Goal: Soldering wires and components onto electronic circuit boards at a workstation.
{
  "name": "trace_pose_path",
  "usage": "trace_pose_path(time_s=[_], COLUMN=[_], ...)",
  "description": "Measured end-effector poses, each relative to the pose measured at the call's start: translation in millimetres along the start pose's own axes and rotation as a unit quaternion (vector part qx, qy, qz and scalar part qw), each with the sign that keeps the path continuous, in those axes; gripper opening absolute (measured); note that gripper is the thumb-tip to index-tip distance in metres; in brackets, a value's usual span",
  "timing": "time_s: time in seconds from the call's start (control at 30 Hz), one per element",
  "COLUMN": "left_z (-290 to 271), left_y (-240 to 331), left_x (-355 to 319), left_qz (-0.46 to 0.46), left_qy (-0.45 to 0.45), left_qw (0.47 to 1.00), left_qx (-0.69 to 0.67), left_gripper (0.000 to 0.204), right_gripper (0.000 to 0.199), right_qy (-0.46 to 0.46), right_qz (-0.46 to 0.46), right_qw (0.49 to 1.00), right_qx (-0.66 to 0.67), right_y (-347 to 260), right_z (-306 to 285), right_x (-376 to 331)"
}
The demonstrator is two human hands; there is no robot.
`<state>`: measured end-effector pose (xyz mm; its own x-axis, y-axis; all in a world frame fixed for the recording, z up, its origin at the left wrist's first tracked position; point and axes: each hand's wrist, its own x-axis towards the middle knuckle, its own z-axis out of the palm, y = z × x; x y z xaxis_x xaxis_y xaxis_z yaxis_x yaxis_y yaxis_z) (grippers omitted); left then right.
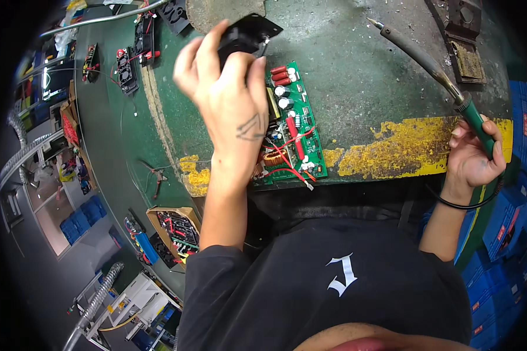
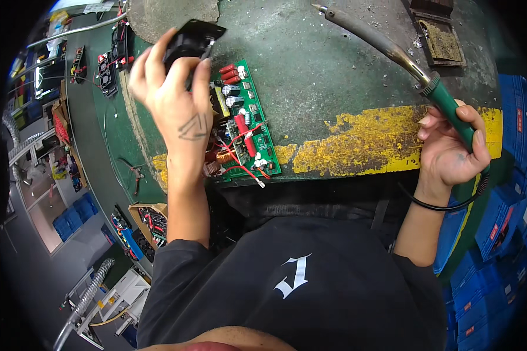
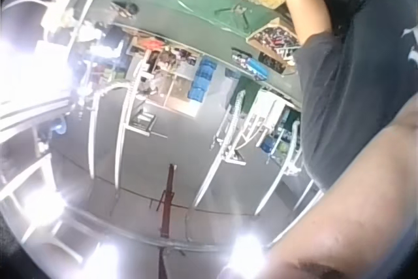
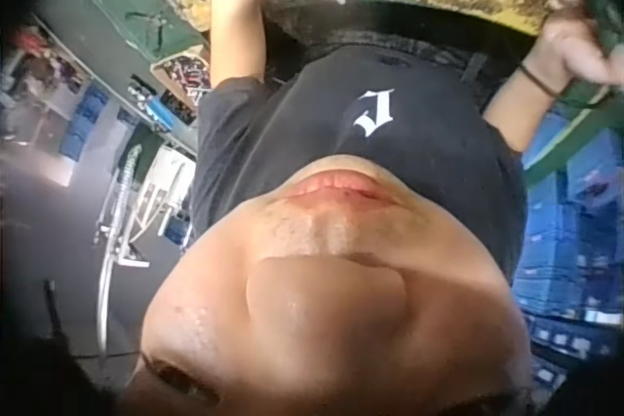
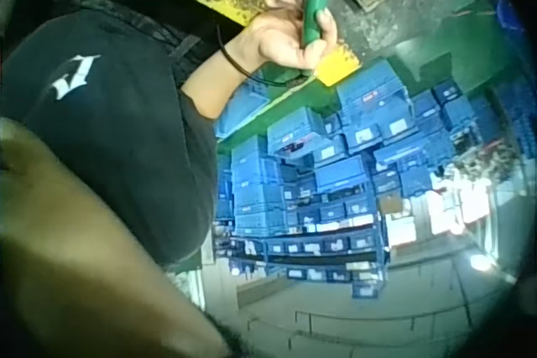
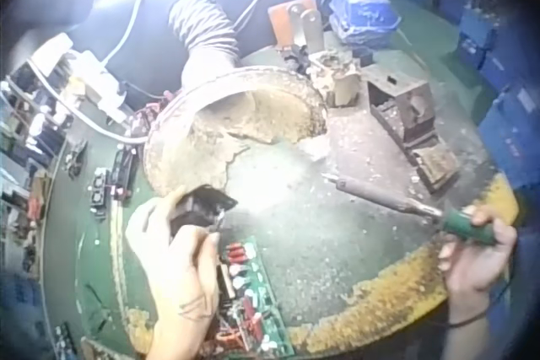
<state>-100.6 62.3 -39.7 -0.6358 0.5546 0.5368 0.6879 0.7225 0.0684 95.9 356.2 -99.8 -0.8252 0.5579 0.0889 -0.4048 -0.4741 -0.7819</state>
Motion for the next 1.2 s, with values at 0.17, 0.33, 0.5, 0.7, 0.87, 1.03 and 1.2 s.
trace_pose_path(time_s=[0.17,0.33,0.5,0.7,0.87,1.03,1.2], left_z=[-30,-28,-46,-117,-144,-119,-120], left_y=[16,-12,-19,-34,-49,-48,-72], left_x=[-8,-36,-52,-39,-38,-55,-82], left_qz=[-0.075,-0.161,-0.373,-0.318,-0.275,-0.204,-0.182], left_qy=[0.035,0.021,0.104,0.123,-0.010,-0.045,-0.166], left_qw=[0.992,0.984,0.842,0.872,0.929,0.973,0.965], left_qx=[0.090,-0.068,-0.377,-0.351,-0.246,-0.095,-0.090], left_gripper=[0.011,0.010,0.010,0.007,0.015,0.013,0.012], right_gripper=[0.041,0.039,0.038,0.040,0.040,0.041,0.040], right_qy=[0.013,0.059,0.049,0.041,0.016,0.071,0.040], right_qz=[-0.003,-0.001,-0.003,0.016,0.024,0.001,0.030], right_qw=[1.000,0.998,0.999,0.999,0.999,0.997,0.998], right_qx=[0.004,0.026,0.016,0.017,0.031,-0.020,0.028], right_y=[0,2,3,8,-1,-1,-1], right_z=[-5,-9,-6,-15,-27,-29,-22], right_x=[0,-1,-1,1,1,5,5])
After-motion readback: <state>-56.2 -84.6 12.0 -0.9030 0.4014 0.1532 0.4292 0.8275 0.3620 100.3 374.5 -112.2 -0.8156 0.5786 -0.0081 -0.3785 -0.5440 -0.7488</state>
